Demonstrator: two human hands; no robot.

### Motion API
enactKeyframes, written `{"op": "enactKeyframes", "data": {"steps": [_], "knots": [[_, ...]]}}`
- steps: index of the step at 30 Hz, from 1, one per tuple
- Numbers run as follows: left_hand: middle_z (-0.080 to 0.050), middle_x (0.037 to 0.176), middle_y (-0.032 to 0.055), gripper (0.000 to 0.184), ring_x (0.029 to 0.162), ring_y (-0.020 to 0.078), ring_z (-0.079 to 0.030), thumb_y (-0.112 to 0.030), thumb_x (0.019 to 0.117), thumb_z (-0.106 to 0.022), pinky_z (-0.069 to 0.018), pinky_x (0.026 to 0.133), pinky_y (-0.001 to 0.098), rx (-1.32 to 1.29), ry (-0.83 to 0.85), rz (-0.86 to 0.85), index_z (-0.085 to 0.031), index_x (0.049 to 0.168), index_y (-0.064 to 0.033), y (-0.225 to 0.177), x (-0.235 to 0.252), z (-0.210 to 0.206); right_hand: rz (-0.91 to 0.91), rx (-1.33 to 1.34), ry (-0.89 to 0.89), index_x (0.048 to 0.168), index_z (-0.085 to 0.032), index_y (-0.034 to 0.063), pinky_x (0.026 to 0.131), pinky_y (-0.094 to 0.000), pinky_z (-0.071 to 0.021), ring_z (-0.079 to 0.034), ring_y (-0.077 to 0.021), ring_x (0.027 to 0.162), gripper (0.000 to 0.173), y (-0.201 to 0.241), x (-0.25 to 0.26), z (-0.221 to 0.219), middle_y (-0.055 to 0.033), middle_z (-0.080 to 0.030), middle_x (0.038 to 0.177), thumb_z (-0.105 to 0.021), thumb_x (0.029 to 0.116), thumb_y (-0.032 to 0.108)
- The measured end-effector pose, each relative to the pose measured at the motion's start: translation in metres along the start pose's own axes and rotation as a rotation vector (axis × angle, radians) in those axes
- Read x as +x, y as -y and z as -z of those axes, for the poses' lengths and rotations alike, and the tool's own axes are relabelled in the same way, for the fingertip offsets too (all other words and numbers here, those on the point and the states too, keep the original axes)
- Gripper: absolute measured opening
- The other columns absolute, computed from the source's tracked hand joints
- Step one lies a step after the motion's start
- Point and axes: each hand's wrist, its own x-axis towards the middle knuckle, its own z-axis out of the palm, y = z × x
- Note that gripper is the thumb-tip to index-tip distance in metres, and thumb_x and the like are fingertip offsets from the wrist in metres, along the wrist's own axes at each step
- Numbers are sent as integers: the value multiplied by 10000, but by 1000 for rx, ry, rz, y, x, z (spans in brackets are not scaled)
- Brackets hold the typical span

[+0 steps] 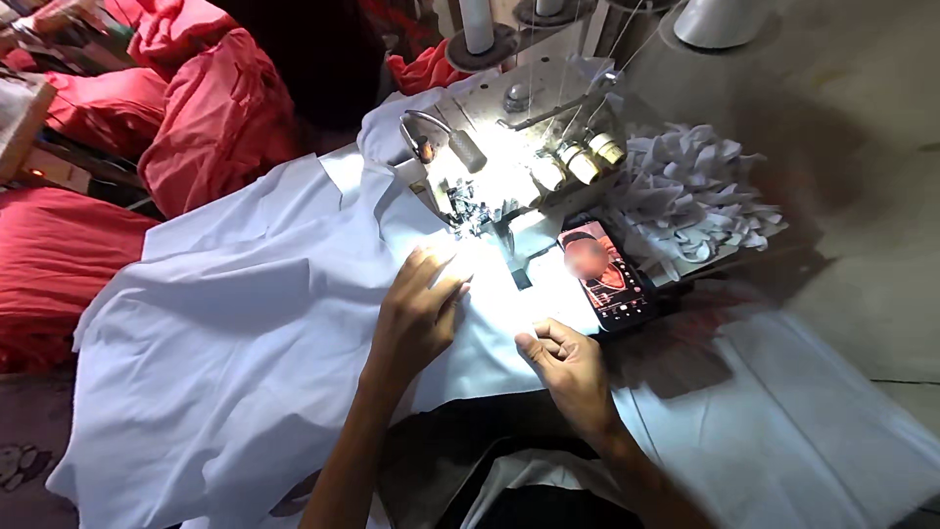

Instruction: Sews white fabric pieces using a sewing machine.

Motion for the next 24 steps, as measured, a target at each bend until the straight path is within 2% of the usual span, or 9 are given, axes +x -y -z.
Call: {"op": "enactKeyframes", "data": {"steps": [3,5,12,15,19,24], "knots": [[-661,1354,86,246,1379,232,-533,-198,1033,-575,-374,1215,450,-1,2,1,-774,1144,-106,1,0,0,18,-3,17,906,-733,103,440,-159,-369,-463,5,471,182,2,-1,0,76,-590,598,-639,1002,226],[-665,1348,89,249,1377,231,-537,-202,1034,-574,-373,1216,453,-4,0,2,-779,1134,-102,3,-1,1,35,4,35,906,-736,99,435,-158,-352,-437,7,464,202,5,-1,0,78,-565,588,-615,1015,218],[-671,1346,106,262,1381,220,-540,-193,1020,-574,-356,1222,492,-51,0,-18,-788,1077,-53,15,3,10,65,64,66,913,-734,67,489,-123,-420,-515,24,529,193,17,4,-7,60,-623,658,-604,1019,161],[-672,1343,104,264,1378,218,-541,-193,1010,-575,-356,1220,490,-61,13,-26,-787,1038,-38,20,10,13,75,78,56,892,-722,65,466,-129,-389,-478,25,502,191,17,9,-11,67,-596,630,-607,1016,152],[-664,1358,101,267,1369,215,-548,-185,1002,-567,-372,1206,465,-61,40,-57,-780,1019,-25,27,17,17,89,53,46,902,-724,60,481,-117,-405,-493,43,516,178,17,16,-14,73,-613,646,-609,1011,142],[-651,1378,95,276,1383,215,-531,-192,1012,-563,-354,1218,472,-72,71,-79,-778,1082,-34,31,18,20,78,-10,84,942,-721,73,558,-122,-496,-594,37,597,147,15,15,-6,62,-682,724,-644,992,188]]}}
